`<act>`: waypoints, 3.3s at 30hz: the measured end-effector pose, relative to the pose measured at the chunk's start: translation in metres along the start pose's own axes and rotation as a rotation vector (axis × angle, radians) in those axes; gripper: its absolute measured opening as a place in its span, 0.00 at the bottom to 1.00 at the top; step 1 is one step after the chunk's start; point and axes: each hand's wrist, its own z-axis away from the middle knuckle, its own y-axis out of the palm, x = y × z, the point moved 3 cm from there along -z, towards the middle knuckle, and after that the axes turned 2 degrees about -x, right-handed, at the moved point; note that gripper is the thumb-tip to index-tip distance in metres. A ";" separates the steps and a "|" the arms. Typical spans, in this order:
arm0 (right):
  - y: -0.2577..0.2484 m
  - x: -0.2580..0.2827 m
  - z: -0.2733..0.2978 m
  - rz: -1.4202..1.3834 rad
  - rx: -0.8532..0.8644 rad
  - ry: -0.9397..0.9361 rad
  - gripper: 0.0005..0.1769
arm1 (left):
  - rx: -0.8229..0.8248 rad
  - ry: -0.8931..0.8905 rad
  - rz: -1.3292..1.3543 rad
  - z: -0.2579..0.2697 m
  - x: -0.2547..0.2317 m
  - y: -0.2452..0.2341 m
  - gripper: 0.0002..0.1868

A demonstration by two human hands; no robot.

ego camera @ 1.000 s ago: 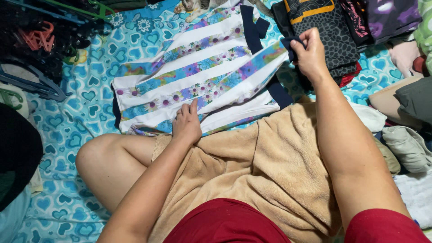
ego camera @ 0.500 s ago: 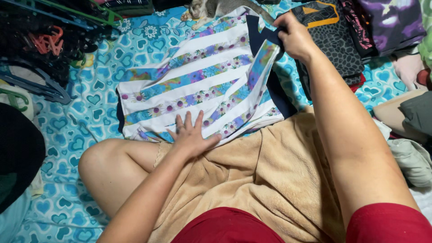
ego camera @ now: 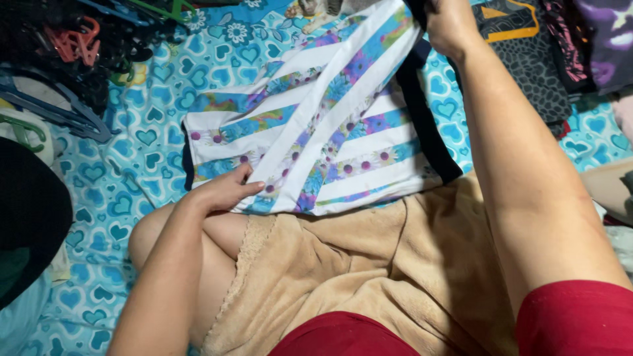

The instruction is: The person folds a black and teal garment and then folds a light-colored patterned shirt by smoothing them on the bed, folding the sleeves and sides inward, and completing the folds into compact rectangles.

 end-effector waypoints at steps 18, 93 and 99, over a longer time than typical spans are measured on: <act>0.083 0.095 0.022 0.485 -0.157 -0.451 0.24 | -0.659 0.086 -0.281 -0.055 0.012 -0.061 0.31; 0.274 0.136 -0.038 -0.251 0.147 0.525 0.31 | -0.796 0.145 0.658 -0.181 0.095 -0.150 0.26; 0.268 0.144 -0.049 -0.095 0.236 0.354 0.21 | -0.657 0.279 0.906 -0.179 0.078 -0.149 0.14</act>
